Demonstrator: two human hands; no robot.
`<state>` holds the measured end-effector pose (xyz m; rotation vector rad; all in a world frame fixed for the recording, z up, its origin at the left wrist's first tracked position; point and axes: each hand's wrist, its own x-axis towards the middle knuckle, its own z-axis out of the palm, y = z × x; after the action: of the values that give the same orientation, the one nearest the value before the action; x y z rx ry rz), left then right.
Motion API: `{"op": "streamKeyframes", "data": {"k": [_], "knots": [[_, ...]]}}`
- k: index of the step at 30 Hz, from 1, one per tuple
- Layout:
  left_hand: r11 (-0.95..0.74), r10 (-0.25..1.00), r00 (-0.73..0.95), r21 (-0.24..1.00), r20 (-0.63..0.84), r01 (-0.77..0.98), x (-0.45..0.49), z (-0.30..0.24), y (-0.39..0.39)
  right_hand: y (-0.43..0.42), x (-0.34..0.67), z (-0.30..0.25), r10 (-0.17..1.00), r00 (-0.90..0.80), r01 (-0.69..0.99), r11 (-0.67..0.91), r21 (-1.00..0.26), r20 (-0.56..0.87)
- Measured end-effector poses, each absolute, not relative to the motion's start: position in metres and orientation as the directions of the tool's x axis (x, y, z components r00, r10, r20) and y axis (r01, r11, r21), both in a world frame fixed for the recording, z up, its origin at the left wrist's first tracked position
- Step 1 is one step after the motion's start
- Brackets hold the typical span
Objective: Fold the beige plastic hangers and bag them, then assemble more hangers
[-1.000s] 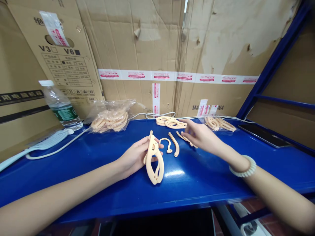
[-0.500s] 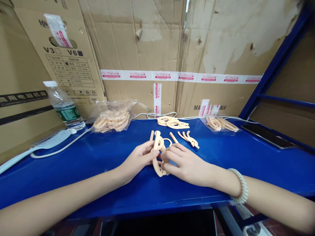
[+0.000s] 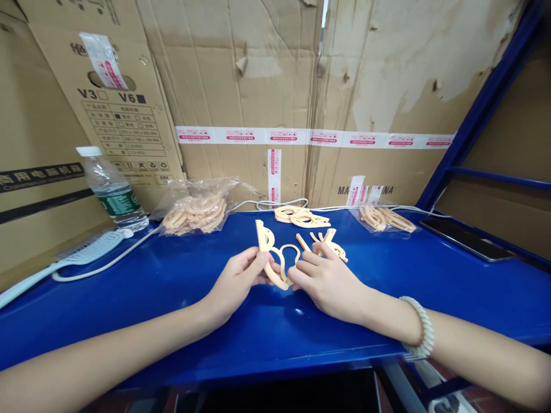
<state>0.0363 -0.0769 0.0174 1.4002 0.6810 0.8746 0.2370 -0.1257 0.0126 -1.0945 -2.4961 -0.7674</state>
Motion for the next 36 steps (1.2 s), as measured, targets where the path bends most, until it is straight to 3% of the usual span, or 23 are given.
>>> {"op": "streamKeyframes", "data": {"k": [7,11,13,17,21,31,36], "knots": [[0.013,0.840,0.538,0.990,0.067,-0.144,0.034,0.020,-0.078,-0.129,0.237,0.019,0.471,-0.722,0.684,0.591,0.427,0.507],[0.122,0.845,0.534,0.980,-0.019,-0.158,0.034,0.018,-0.078,-0.129,0.241,0.026,0.387,-0.736,0.664,0.571,0.483,0.555],[0.148,0.842,0.536,0.979,-0.049,-0.143,0.035,0.017,-0.078,-0.125,0.250,0.030,0.410,-0.686,0.698,0.606,0.382,0.602],[0.127,0.828,0.560,0.985,-0.039,-0.119,0.037,0.019,-0.081,-0.112,0.278,0.042,0.623,-0.533,0.783,0.620,0.054,0.573],[0.137,0.817,0.575,0.984,-0.048,-0.113,0.037,0.021,-0.083,-0.105,0.300,0.052,0.722,-0.554,0.806,0.589,0.052,0.415],[0.157,0.839,0.540,0.980,-0.068,-0.120,0.036,0.017,-0.078,-0.108,0.286,0.044,0.717,-0.667,0.711,0.694,-0.116,0.203],[0.145,0.839,0.541,0.982,-0.058,-0.119,0.036,0.015,-0.077,-0.109,0.285,0.042,0.727,-0.669,0.677,0.682,-0.276,0.156]]}}
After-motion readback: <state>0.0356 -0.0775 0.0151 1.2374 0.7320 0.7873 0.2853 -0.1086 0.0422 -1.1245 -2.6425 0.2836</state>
